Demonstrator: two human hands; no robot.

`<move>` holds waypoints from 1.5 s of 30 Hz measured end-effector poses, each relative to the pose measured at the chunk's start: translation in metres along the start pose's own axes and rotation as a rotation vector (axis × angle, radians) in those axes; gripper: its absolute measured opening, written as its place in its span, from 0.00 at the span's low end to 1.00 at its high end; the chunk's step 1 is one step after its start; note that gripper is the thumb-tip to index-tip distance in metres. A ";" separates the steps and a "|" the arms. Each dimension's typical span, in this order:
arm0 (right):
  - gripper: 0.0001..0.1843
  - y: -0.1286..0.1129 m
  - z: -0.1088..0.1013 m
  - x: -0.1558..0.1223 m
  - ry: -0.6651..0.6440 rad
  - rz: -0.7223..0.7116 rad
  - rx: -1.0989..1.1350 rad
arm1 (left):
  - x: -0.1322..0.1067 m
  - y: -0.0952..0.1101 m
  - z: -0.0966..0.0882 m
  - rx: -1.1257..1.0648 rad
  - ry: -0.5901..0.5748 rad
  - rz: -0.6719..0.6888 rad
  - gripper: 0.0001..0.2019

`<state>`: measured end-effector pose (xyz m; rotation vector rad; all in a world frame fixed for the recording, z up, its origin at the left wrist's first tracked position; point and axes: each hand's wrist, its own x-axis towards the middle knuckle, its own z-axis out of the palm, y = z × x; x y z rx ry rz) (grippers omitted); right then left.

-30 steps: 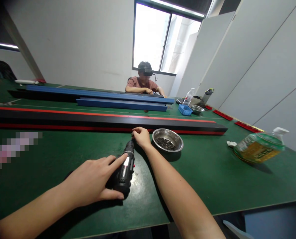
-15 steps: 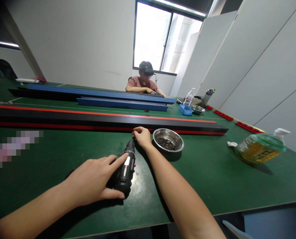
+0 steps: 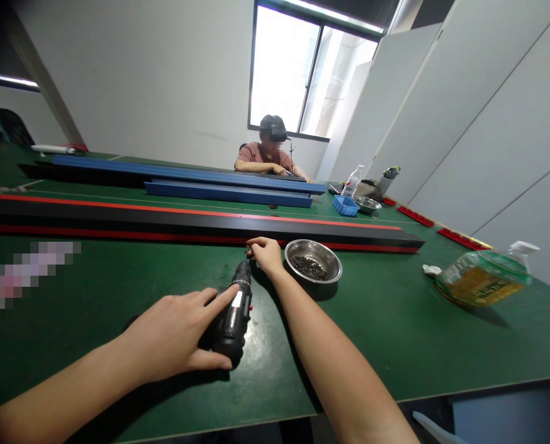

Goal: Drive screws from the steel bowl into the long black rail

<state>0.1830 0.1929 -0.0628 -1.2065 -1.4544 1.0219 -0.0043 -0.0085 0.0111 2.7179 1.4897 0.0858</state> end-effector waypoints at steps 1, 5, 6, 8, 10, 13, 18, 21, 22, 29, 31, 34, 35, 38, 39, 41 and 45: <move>0.15 0.000 0.000 0.000 -0.004 -0.001 0.003 | 0.000 0.000 0.000 0.001 -0.001 -0.001 0.53; 0.15 0.001 -0.001 0.000 -0.021 -0.013 0.014 | 0.001 0.001 -0.001 0.001 -0.007 -0.003 0.52; 0.15 0.001 -0.001 0.000 -0.024 -0.013 0.018 | 0.001 0.001 -0.001 -0.001 -0.009 -0.003 0.52; 0.15 0.001 -0.001 0.001 -0.026 -0.013 0.033 | 0.001 0.001 -0.001 -0.002 -0.010 -0.006 0.52; 0.17 0.002 0.000 0.000 -0.012 -0.010 0.061 | 0.000 0.001 -0.002 0.000 -0.011 -0.010 0.52; 0.21 0.001 0.001 0.000 0.015 -0.008 0.082 | 0.000 0.001 -0.002 0.000 -0.009 -0.009 0.52; 0.17 0.000 0.001 -0.001 -0.030 -0.035 -0.003 | 0.000 0.000 -0.001 0.012 0.003 0.000 0.53; 0.17 0.000 0.001 -0.001 -0.001 -0.028 -0.051 | 0.000 0.000 0.000 0.031 0.001 0.003 0.53; 0.17 0.001 0.001 -0.001 0.020 -0.026 -0.074 | 0.000 0.000 0.000 0.041 0.002 0.000 0.52; 0.16 -0.001 0.003 -0.004 0.068 -0.050 -0.242 | 0.010 -0.005 0.002 0.094 0.022 -0.059 0.50; 0.15 -0.002 0.003 -0.005 0.066 -0.076 -0.280 | 0.012 -0.007 0.003 0.101 0.025 -0.071 0.49; 0.15 -0.003 0.003 -0.006 0.075 -0.100 -0.316 | 0.012 -0.010 0.004 0.107 0.031 -0.066 0.50; 0.15 -0.004 0.003 -0.007 0.077 -0.104 -0.324 | 0.012 -0.010 0.004 0.111 0.036 -0.062 0.50; 0.14 -0.007 0.005 -0.011 0.092 -0.125 -0.353 | 0.012 -0.011 0.007 0.123 0.056 -0.055 0.50; 0.14 -0.010 0.005 -0.013 0.100 -0.140 -0.363 | 0.013 -0.011 0.007 0.128 0.060 -0.054 0.50; 0.14 -0.018 0.006 -0.017 0.113 -0.183 -0.383 | 0.013 -0.011 0.008 0.137 0.059 -0.051 0.50; 0.11 -0.046 -0.006 -0.018 0.142 -0.248 -0.393 | 0.014 -0.010 0.009 0.158 0.042 -0.048 0.51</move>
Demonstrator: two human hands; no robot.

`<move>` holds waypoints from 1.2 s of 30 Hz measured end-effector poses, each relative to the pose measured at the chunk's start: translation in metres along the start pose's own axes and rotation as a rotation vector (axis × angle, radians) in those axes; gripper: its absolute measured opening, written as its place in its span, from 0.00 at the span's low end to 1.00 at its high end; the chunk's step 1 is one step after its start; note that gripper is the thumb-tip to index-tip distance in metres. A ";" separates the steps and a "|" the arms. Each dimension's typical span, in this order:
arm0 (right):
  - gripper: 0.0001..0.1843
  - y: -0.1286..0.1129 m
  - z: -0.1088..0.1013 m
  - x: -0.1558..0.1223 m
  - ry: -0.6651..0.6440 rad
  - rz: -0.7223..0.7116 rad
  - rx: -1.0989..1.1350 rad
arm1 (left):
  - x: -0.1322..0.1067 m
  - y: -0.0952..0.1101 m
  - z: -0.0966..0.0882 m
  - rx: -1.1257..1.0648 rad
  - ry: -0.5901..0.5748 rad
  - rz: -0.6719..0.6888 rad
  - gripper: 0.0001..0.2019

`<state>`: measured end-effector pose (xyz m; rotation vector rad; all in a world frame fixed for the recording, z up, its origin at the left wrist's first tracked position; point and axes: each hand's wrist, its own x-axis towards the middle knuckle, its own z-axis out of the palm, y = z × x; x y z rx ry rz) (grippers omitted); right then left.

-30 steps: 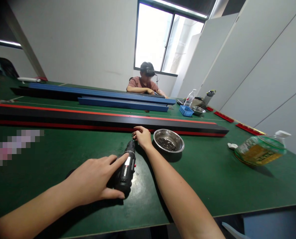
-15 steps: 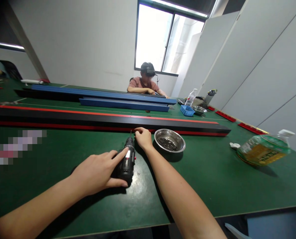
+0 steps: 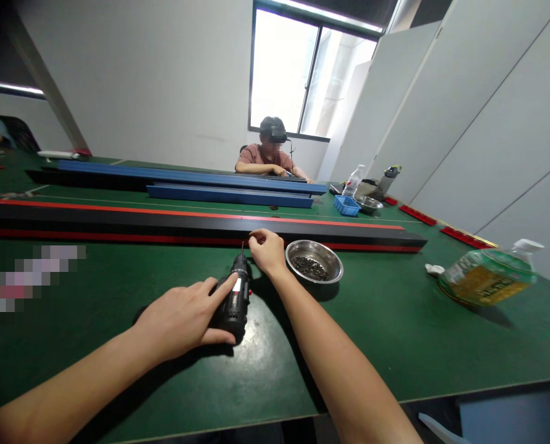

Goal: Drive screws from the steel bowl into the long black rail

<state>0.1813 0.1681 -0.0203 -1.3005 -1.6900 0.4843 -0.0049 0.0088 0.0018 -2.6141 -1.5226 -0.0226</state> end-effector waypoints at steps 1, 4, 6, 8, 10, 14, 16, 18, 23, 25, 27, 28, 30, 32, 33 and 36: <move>0.10 -0.004 -0.009 0.004 0.010 0.006 0.000 | 0.000 0.000 0.000 0.003 -0.004 0.001 0.51; 0.11 -0.007 -0.041 0.012 0.008 0.045 -0.052 | 0.001 0.000 0.001 0.005 -0.010 0.002 0.50; 0.14 -0.004 -0.064 0.012 -0.011 0.083 -0.161 | 0.001 0.000 0.002 0.008 -0.006 0.003 0.50; 0.16 0.003 -0.085 0.008 -0.017 0.142 -0.298 | 0.002 0.000 0.003 0.016 -0.001 0.003 0.50; 0.18 0.012 -0.101 0.002 -0.016 0.214 -0.433 | 0.002 0.000 0.003 0.023 0.003 0.006 0.51; 0.17 0.030 -0.119 -0.004 -0.119 0.351 -0.554 | 0.000 0.000 0.001 0.018 0.000 0.005 0.50; 0.16 0.036 -0.122 -0.005 -0.161 0.384 -0.551 | -0.002 0.000 -0.002 0.004 -0.011 0.004 0.49; 0.16 0.039 -0.123 -0.005 -0.151 0.383 -0.557 | -0.004 0.001 -0.005 -0.013 -0.030 0.005 0.48; 0.12 0.039 -0.122 -0.009 -0.178 0.338 -0.646 | -0.009 0.002 -0.009 -0.045 -0.067 0.001 0.48; 0.09 0.038 -0.122 -0.011 -0.306 0.326 -0.668 | -0.010 0.003 -0.009 -0.051 -0.062 0.007 0.48; 0.07 0.037 -0.121 -0.013 -0.415 0.330 -0.676 | -0.011 0.003 -0.009 -0.052 -0.053 0.010 0.48; 0.05 0.037 -0.121 -0.013 -0.440 0.338 -0.673 | -0.011 0.003 -0.009 -0.052 -0.048 0.011 0.48; 0.03 0.036 -0.120 -0.013 -0.441 0.353 -0.657 | -0.012 0.004 -0.008 -0.052 -0.041 0.012 0.48; 0.06 0.036 -0.120 -0.014 -0.411 0.352 -0.649 | -0.012 0.004 -0.009 -0.057 -0.040 0.018 0.48; 0.07 0.036 -0.120 -0.014 -0.396 0.345 -0.650 | -0.012 0.004 -0.009 -0.059 -0.041 0.021 0.48; 0.07 0.036 -0.119 -0.014 -0.348 0.326 -0.644 | -0.012 0.003 -0.010 -0.062 -0.043 0.027 0.49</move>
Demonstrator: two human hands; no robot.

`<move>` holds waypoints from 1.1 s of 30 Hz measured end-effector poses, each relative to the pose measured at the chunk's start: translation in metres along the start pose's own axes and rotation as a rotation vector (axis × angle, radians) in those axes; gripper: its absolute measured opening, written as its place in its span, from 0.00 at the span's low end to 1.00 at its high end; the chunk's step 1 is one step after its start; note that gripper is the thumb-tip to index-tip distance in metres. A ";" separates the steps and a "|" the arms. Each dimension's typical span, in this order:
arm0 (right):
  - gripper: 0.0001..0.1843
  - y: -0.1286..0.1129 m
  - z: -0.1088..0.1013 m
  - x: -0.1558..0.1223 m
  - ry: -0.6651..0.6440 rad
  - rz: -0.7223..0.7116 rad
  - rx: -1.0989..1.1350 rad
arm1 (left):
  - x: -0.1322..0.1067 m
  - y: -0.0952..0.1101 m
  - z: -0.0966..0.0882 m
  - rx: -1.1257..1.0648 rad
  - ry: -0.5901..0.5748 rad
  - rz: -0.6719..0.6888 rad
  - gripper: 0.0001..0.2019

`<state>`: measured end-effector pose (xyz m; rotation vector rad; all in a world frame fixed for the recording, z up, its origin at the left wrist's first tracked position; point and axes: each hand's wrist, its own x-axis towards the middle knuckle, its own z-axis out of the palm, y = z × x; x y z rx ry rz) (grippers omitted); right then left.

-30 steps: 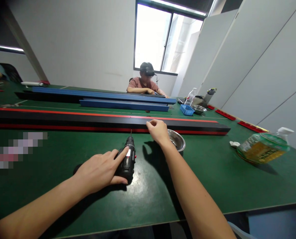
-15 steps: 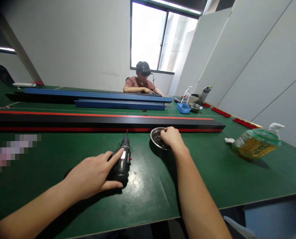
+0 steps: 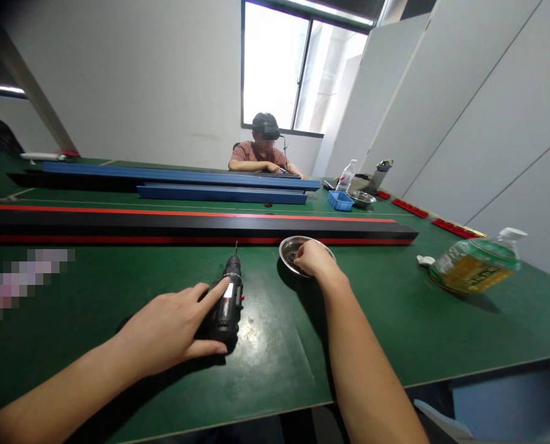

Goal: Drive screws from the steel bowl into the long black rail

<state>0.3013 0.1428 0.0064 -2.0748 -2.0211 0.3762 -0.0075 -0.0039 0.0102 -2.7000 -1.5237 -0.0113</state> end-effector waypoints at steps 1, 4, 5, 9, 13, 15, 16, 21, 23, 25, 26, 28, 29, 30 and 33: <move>0.07 0.000 0.000 0.000 0.013 0.005 0.010 | 0.000 0.000 0.000 0.001 0.000 0.000 0.49; 0.08 0.001 0.001 0.001 0.049 0.032 0.034 | 0.000 -0.001 0.000 0.004 0.000 0.003 0.49; 0.08 0.001 0.001 0.002 0.059 0.037 0.037 | 0.000 -0.001 0.000 0.004 0.002 0.005 0.49; 0.07 0.004 0.003 0.008 0.068 0.039 0.039 | -0.001 -0.001 0.001 0.006 0.004 0.007 0.49; 0.08 0.006 0.004 0.011 0.050 0.044 0.025 | -0.001 -0.001 0.002 0.012 0.001 0.004 0.49; 0.08 0.006 0.003 0.011 0.056 0.043 0.022 | -0.001 0.000 0.001 0.009 -0.002 0.004 0.49; 0.09 0.005 0.003 0.011 0.063 0.042 0.025 | -0.001 0.000 0.001 0.007 -0.004 0.004 0.49; 0.10 -0.001 0.000 0.006 0.107 0.048 0.061 | 0.000 0.000 0.000 -0.001 -0.008 0.005 0.50; 0.09 -0.003 -0.001 0.005 0.132 0.061 0.082 | 0.000 0.000 0.000 -0.001 -0.007 0.004 0.50; 0.09 -0.006 -0.003 0.003 0.169 0.056 0.093 | 0.000 0.000 0.000 -0.003 -0.009 0.004 0.49; 0.10 -0.008 -0.004 0.002 0.192 0.045 0.092 | 0.000 0.000 0.000 -0.005 -0.011 0.005 0.49; 0.10 -0.012 -0.005 0.000 0.245 0.019 0.081 | -0.001 0.000 0.000 -0.010 -0.016 0.011 0.50; 0.11 -0.014 -0.006 -0.001 0.275 0.005 0.078 | -0.001 0.000 0.000 -0.012 -0.018 0.014 0.50; 0.11 -0.017 -0.007 -0.002 0.301 -0.012 0.081 | -0.002 0.000 0.000 -0.015 -0.021 0.018 0.50; 0.12 -0.028 -0.007 -0.005 0.350 -0.098 0.133 | -0.003 -0.001 0.000 -0.024 -0.025 0.025 0.50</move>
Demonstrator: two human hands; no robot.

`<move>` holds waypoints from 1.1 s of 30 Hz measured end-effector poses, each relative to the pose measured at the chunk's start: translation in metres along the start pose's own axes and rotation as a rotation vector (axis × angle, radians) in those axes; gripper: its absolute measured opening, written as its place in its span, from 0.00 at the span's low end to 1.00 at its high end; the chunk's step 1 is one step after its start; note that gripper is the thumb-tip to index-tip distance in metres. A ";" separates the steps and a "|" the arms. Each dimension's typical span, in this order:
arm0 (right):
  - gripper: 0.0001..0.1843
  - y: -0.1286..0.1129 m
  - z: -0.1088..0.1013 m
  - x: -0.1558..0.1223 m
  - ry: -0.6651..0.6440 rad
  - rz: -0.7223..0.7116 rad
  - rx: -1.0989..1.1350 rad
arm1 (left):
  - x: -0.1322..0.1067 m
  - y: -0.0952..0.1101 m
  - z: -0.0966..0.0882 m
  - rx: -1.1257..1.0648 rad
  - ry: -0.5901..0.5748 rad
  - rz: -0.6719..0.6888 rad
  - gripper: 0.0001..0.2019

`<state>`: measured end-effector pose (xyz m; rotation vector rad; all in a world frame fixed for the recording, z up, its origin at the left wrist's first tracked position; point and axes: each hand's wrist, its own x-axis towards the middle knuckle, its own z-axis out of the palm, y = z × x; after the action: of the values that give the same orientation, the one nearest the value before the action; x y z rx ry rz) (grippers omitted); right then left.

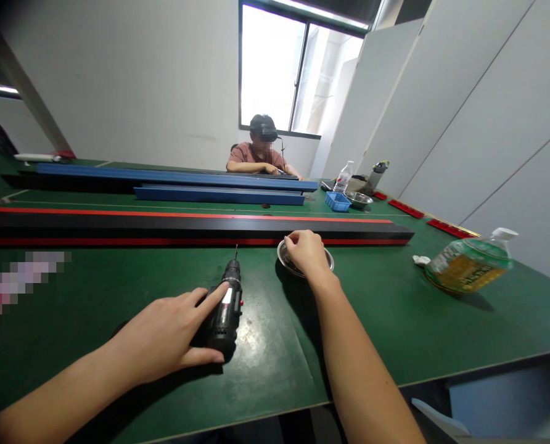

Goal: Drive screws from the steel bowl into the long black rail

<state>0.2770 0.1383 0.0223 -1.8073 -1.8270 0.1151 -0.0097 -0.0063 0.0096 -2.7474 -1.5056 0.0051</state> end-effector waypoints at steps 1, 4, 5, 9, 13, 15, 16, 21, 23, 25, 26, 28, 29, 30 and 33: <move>0.12 -0.005 0.001 -0.001 0.008 -0.036 0.029 | 0.000 0.000 0.000 -0.004 0.000 0.003 0.50; 0.12 -0.023 0.009 -0.005 0.011 -0.172 0.098 | -0.001 0.000 0.000 -0.016 0.001 0.012 0.50; 0.12 -0.030 0.013 -0.006 0.002 -0.222 0.116 | -0.001 0.001 0.000 -0.019 0.000 0.013 0.50; 0.13 -0.058 0.041 -0.005 -0.083 -0.339 0.189 | -0.001 0.002 0.000 -0.018 -0.004 0.008 0.50; 0.14 -0.068 0.082 0.004 -0.129 -0.259 0.227 | -0.002 0.002 0.000 -0.015 0.000 0.008 0.50; 0.13 -0.065 0.100 0.008 -0.123 -0.203 0.252 | -0.002 0.002 0.000 -0.016 -0.003 0.009 0.50; 0.13 -0.063 0.107 0.009 -0.117 -0.184 0.275 | -0.002 0.002 0.000 -0.016 -0.003 0.009 0.50; 0.15 -0.053 0.122 0.010 -0.109 -0.216 0.372 | 0.000 0.002 0.000 -0.014 -0.002 0.011 0.51; 0.17 -0.052 0.122 0.010 -0.120 -0.232 0.370 | 0.000 0.002 0.000 -0.015 0.001 0.007 0.51; 0.18 -0.052 0.121 0.010 -0.129 -0.233 0.360 | 0.000 0.002 0.000 -0.019 0.007 0.007 0.52; 0.18 -0.052 0.121 0.011 -0.132 -0.233 0.357 | 0.000 0.002 0.000 -0.023 0.008 0.009 0.52; 0.18 -0.052 0.121 0.012 -0.143 -0.233 0.363 | 0.000 0.002 0.000 -0.028 0.009 0.014 0.52; 0.18 -0.051 0.121 0.012 -0.153 -0.233 0.372 | 0.000 0.002 0.000 -0.029 0.008 0.014 0.52; 0.18 -0.051 0.121 0.013 -0.165 -0.232 0.380 | 0.000 0.002 0.000 -0.029 0.007 0.013 0.52; 0.18 -0.049 0.122 0.015 -0.199 -0.229 0.385 | 0.000 0.003 -0.001 -0.025 0.003 0.005 0.52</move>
<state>0.1805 0.1867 -0.0536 -1.3524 -1.9727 0.5372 -0.0071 -0.0075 0.0110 -2.7697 -1.5085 -0.0179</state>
